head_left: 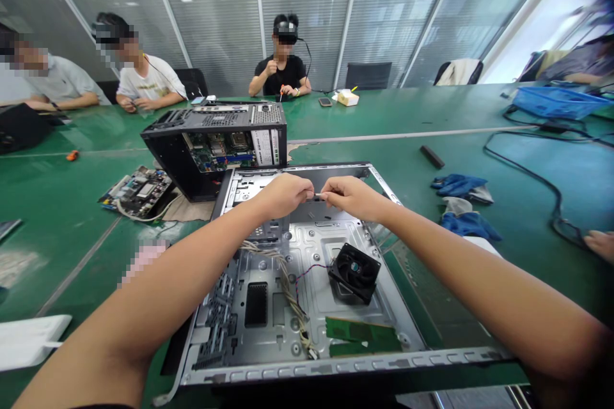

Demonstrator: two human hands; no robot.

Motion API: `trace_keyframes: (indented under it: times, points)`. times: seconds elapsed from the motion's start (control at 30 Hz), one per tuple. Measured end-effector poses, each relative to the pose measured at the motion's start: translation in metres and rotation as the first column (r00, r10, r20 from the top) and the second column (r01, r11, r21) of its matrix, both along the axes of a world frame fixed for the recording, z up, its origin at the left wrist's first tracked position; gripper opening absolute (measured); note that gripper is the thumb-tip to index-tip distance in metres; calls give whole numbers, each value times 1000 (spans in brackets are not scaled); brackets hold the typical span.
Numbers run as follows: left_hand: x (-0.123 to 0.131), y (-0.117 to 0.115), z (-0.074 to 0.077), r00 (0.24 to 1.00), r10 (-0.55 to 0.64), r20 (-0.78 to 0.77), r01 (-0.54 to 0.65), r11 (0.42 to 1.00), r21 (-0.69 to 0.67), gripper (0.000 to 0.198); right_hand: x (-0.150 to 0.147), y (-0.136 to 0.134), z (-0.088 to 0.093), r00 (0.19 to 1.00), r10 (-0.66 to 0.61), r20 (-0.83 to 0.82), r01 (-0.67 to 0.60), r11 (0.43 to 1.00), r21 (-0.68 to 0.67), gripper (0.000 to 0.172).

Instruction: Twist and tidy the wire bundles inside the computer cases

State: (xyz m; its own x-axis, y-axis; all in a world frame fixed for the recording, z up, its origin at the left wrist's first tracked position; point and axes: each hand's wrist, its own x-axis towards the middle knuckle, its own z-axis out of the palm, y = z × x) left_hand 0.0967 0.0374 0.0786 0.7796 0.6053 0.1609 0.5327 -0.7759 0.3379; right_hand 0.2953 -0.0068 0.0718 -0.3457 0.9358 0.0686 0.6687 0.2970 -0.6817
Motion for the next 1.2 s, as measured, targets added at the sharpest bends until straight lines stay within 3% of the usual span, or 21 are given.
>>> trace_keyframes:
  times: [0.5,0.77,1.2]
  points:
    - [0,0,0,1000,-1,-20,1,1000,11,21,2,3,-5,999,12,-37,-13,1000,-18,13]
    - [-4,-2,1,995,17,100,-13,999,-35,9,1,2,-2,998,-10,-64,6,998,-61,16]
    - [-3,2,-2,999,28,-16,-28,998,55,10,3,5,-9,996,16,-93,-21,998,-54,12]
